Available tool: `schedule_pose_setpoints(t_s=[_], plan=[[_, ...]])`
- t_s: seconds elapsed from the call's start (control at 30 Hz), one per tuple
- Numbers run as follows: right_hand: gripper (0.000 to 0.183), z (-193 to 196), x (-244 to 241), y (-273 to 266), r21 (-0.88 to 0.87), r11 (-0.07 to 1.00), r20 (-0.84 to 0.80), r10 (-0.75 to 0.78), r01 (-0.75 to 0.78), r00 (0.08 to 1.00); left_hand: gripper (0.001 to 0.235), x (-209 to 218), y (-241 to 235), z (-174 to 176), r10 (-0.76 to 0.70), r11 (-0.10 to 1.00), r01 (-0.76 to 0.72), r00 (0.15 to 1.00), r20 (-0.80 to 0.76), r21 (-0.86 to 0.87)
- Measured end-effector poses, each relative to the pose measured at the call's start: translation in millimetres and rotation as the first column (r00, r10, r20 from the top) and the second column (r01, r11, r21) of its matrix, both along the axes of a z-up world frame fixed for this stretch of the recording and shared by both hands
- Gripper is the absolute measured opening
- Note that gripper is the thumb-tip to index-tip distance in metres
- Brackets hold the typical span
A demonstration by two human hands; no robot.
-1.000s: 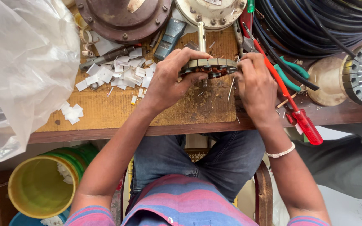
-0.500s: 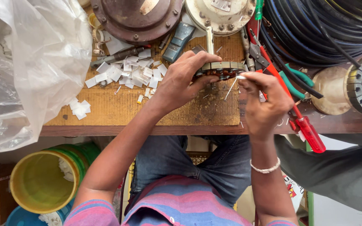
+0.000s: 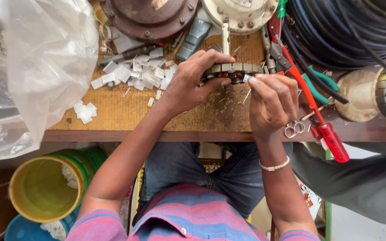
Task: The person assembles a circular electrical component by inserting small white insulating pieces into slots around a central hub. They use a screwdriver to adjust the internal copper windings and scissors to trim the insulating material. The work is performed at a cluttered workbench with various tools and motor parts visible.
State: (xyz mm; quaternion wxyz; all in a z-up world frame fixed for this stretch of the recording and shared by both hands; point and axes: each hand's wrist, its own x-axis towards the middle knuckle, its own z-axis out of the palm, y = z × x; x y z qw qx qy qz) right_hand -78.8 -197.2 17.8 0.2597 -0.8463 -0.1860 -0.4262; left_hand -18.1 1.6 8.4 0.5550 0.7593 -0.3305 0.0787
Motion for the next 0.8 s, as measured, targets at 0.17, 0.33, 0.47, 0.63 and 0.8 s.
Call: schedule_pose_setpoints(t_s=[0.17, 0.33, 0.47, 0.63, 0.8], plan=[[0.016, 7, 1, -2, 0.09, 0.993, -0.145, 0.087, -0.074, 0.986, 0.039, 2, 3, 3, -0.015, 1.0, 0.015, 1.0, 0.015, -0.016], [0.017, 31, -5, -6, 0.072, 0.987, -0.3, 0.156, -0.141, 0.941, 0.043, -1, -2, 12, 0.007, 1.0, -0.01, 0.996, 0.087, 0.028], [0.013, 43, -5, -4, 0.073, 0.989, -0.366, 0.149, -0.131, 0.919, 0.044, -2, -5, 15, 0.05, 0.997, -0.06, 0.985, 0.163, 0.055], [0.012, 48, -3, -1, 0.065, 0.992, -0.39, 0.123, -0.106, 0.913, 0.038, 0, -7, 15, 0.052, 0.994, -0.064, 0.99, 0.128, 0.09], [0.012, 49, -3, -8, 0.012, 0.989, -0.376, 0.141, -0.147, 0.916, 0.038, 0, -11, 15, 0.048, 0.995, -0.058, 0.991, 0.122, 0.08]])
